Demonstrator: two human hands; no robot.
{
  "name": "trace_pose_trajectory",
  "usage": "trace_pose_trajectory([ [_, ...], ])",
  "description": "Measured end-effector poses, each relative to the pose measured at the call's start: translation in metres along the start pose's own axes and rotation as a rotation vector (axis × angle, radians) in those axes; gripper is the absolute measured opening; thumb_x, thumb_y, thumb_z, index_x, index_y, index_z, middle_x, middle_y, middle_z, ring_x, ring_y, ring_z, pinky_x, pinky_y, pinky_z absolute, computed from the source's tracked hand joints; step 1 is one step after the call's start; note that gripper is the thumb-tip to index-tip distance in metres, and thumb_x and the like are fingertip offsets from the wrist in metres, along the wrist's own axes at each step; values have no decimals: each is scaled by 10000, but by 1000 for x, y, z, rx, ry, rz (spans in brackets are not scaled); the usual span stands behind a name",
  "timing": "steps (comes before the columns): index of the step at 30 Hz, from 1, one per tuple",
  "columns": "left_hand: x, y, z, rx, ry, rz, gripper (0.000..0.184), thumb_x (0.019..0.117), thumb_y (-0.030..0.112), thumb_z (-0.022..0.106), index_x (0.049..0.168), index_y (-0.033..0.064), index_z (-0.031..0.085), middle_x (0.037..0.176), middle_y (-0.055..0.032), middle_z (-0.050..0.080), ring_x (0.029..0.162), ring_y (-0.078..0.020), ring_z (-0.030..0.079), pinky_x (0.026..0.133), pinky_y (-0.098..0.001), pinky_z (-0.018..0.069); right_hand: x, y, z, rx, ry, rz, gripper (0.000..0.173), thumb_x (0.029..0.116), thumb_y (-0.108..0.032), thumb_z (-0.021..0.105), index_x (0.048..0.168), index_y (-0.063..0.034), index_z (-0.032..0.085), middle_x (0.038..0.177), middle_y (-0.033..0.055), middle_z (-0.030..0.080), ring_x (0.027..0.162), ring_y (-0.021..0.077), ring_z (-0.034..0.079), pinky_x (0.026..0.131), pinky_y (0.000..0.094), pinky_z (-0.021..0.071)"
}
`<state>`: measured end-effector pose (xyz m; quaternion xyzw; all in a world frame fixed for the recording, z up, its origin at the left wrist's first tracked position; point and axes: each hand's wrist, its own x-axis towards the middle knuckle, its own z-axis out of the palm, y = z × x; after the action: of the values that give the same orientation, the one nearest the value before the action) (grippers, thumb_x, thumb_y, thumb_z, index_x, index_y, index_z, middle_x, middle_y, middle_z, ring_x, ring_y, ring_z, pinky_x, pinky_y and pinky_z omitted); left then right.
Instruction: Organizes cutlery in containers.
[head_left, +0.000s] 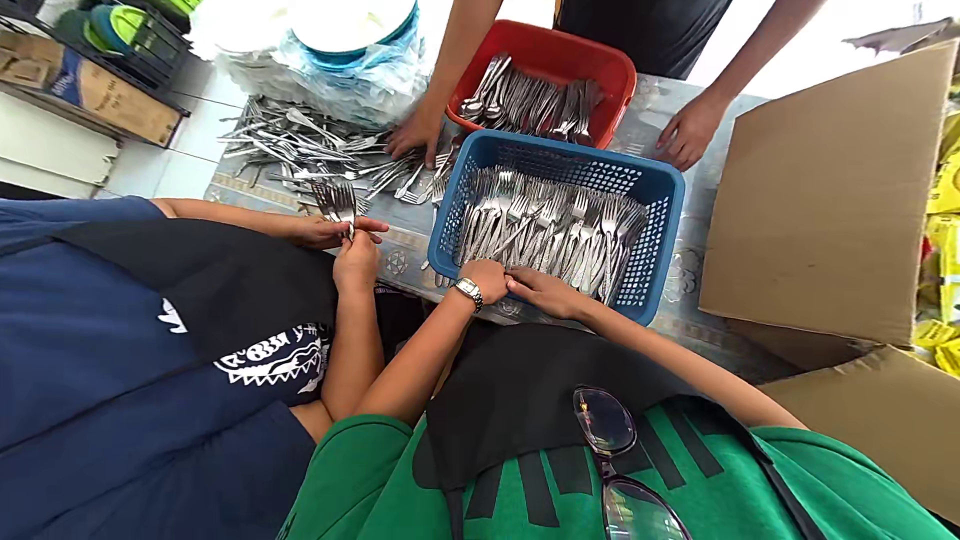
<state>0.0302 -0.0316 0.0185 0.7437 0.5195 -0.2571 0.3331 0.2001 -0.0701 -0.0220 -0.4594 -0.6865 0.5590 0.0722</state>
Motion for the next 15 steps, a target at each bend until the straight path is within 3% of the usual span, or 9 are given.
trace_pose_trajectory([
  [3,4,-4,-3,-43,-15,20,377,1083,278,460,1204,13,699,1220,-246,680,1202,-423,628,968,-660,471,-1,-1,1,-52,36,14,527,1113,-423,405,1437,-42,573,1441,196,589,1356,334,555,1148,571,399],
  [6,4,-8,-10,-119,40,63,319,1078,215,484,1196,7,695,1191,-248,685,1180,-424,636,969,-660,472,-3,0,1,-55,98,48,470,1094,-382,493,1375,-29,620,1302,202,669,1219,340,642,1075,574,462],
  [10,10,-11,-35,-259,319,55,285,1056,196,537,1168,6,717,1163,-236,704,1148,-418,657,975,-662,485,-8,-4,-3,-68,248,73,334,1064,-289,576,1237,-25,686,1108,172,728,1021,319,708,941,573,536],
  [15,53,-9,-96,-296,590,-34,350,1078,253,502,1234,0,686,1279,-241,652,1243,-404,610,1030,-617,472,-27,-8,-1,-129,329,110,298,1049,-257,579,1189,-27,707,1066,173,726,995,325,702,923,568,535],
])
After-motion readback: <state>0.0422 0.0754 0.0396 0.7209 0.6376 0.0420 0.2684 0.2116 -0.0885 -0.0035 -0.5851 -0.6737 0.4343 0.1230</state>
